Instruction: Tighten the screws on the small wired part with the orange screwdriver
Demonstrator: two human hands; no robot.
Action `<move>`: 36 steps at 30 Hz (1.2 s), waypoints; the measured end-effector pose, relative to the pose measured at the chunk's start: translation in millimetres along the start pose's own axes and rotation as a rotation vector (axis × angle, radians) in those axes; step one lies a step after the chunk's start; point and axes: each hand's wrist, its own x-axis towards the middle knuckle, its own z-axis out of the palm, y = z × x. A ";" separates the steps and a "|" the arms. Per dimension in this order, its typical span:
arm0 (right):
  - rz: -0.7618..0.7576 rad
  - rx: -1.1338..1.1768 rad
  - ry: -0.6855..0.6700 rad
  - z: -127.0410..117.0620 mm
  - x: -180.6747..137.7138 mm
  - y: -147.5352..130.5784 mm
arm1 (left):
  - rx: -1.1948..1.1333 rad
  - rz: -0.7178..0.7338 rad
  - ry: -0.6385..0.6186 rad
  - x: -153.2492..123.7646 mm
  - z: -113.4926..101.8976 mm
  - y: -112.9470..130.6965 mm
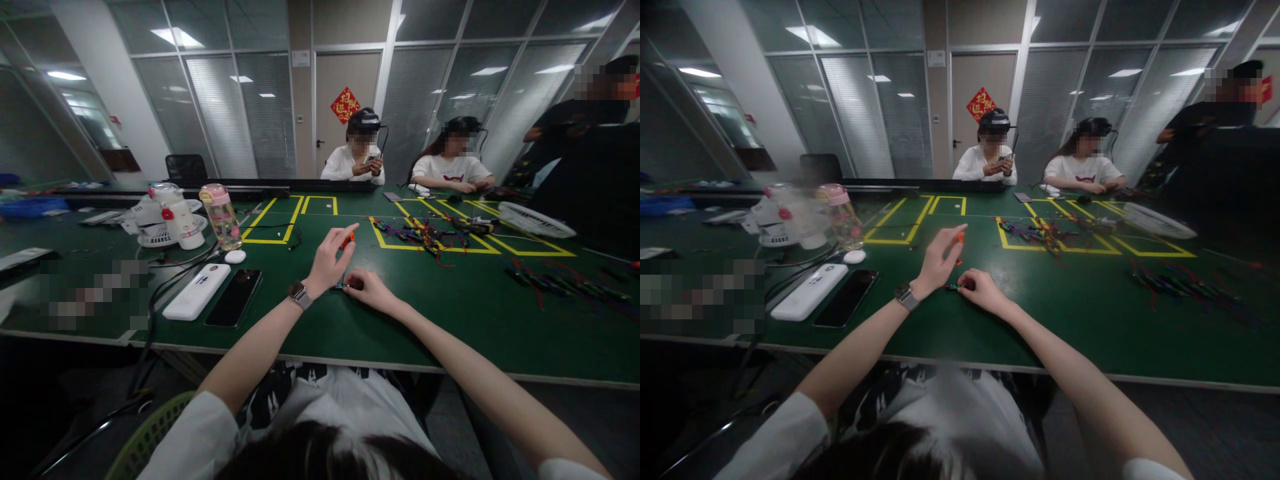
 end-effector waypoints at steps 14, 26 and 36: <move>-0.013 0.011 -0.008 0.3 0.0 3.5 | 0.054 -0.019 0.065 0.0 -0.2 -1.1; -0.016 -0.004 -0.008 -0.8 0.1 0.3 | 0.112 -0.010 0.134 -2.4 3.3 -2.3; -0.019 -0.015 -0.012 -1.9 -0.2 -2.2 | -0.036 0.005 0.058 -0.8 0.1 1.6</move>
